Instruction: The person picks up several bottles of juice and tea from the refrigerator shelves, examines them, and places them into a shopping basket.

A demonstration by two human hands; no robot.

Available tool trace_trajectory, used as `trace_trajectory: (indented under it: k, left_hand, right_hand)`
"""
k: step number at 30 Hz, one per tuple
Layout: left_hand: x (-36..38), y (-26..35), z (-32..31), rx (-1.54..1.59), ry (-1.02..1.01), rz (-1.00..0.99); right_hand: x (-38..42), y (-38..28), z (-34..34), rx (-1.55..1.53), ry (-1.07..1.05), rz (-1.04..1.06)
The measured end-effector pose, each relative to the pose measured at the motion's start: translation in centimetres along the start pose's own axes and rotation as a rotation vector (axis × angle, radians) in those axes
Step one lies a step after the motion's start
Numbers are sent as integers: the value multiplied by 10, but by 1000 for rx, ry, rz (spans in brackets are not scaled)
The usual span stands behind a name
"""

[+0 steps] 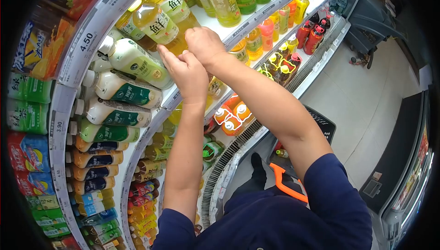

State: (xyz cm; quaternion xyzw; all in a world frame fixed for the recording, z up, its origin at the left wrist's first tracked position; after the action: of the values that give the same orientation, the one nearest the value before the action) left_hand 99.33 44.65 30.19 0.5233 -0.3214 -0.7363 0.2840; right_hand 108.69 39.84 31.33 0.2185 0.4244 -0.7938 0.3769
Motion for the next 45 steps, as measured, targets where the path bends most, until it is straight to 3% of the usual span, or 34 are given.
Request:
trace_trajectory:
  k: [5, 8, 14, 15, 16, 17, 19, 22, 24, 25, 26, 27, 29, 31, 34, 36, 40, 45]
  left_hand:
    - [3, 14, 3, 115, 77, -112]
    - [3, 17, 3, 4, 1, -140]
    - [-2, 15, -3, 41, -47, -72]
    - [-4, 9, -6, 64, -64, -41]
    - [-8, -3, -5, -35, -74, -130]
    - [1, 17, -2, 4, -142, -28]
    - [26, 27, 5, -104, 2, -143]
    - [97, 46, 8, 52, 57, -231]
    - [157, 10, 0, 170, -148, -206]
    - [197, -13, -9, 168, -323, -63]
    - [245, -32, -16, 159, -499, 80]
    - [294, -45, -19, 39, -657, 77]
    - [392, -82, -15, -17, -950, 269]
    - [466, -80, -8, -66, -1193, 361]
    - [528, -76, -1, -109, -1359, 232]
    - [558, -83, -1, -167, -1484, 225]
    - [584, -101, -17, -196, -1555, 224]
    - [589, -123, -25, -275, -1497, 234]
  right_hand:
    - [-4, 1, -19, 133, 74, 74]
    - [-2, -1, -17, 160, 42, 95]
    - [37, 12, 21, 142, 98, 119]
    - [56, 13, 48, -13, 270, 172]
    - [84, 22, 73, -158, 434, 209]
    - [118, 36, 85, -125, 394, 153]
    - [179, 62, 125, -165, 559, 194]
    - [315, 136, 132, -98, 325, -112]
    - [437, 186, 126, 49, -26, -457]
    - [510, 207, 122, 167, -211, -621]
    - [574, 220, 127, 239, -601, -788]
    - [635, 233, 132, 279, -1029, -929]
    - [696, 244, 158, 337, -990, -1031]
    - [738, 265, 167, 344, -1004, -1076]
    - [789, 298, 145, 342, -1032, -1153]
    - [808, 319, 111, 350, -1040, -1016]
    - [793, 339, 30, 198, -1033, -837]
    - [815, 352, -67, 204, -758, -779]
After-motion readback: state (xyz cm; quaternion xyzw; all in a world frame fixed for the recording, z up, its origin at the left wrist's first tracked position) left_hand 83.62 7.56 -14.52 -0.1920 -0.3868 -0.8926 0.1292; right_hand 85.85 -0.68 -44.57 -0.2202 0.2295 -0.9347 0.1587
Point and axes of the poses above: each hand's wrist, its own x-axis away from the middle knuckle, its own z-axis out of the back of the hand, y = z × x, the point moved 5 cm from there along -x, towards the middle knuckle, and after that the axes turned 14 degrees about y, right-handed, at the moved point
